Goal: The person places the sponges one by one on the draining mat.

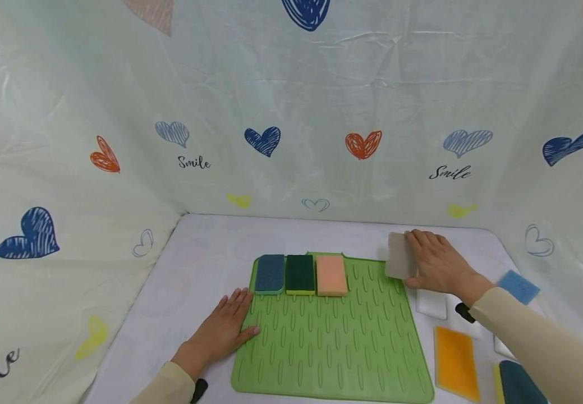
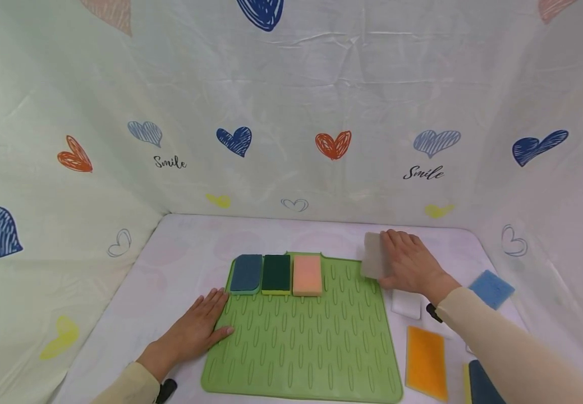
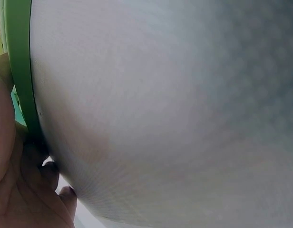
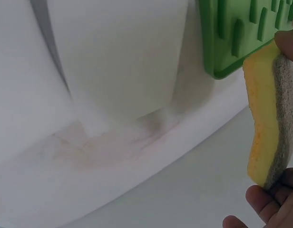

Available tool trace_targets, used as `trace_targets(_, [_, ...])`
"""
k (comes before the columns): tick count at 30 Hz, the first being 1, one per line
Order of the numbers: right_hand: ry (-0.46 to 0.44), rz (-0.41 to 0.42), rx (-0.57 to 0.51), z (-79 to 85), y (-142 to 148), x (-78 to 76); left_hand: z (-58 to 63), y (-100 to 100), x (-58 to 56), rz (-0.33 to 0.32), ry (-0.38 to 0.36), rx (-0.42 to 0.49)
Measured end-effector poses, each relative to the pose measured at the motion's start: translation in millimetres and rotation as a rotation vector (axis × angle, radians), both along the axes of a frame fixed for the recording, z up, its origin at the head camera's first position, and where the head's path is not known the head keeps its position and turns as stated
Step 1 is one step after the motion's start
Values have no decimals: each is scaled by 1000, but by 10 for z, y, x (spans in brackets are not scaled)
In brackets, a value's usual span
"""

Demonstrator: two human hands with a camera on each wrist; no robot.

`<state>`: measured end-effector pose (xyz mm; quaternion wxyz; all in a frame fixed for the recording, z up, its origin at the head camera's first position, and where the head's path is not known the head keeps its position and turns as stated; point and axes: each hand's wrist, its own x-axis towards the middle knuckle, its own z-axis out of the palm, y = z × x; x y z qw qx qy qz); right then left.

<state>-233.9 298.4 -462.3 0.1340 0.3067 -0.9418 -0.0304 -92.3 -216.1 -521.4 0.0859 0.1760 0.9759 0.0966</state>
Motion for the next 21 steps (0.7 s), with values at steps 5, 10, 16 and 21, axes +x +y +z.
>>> trace_targets(5, [-68, 28, -28, 0, -116, 19, 15, 1, 1, -6, 7, 8])
trace_targets(10, [-163, 44, -30, -21, -239, 27, 34, 1, 5, -7, 1, -2])
trace_targets(16, [-235, 75, -8, -83, -412, 24, 38, -1, 11, 1, -13, -3])
trace_targets(21, [-297, 89, 1, -132, -539, 6, 11, 11, -1, -1, 2, -5])
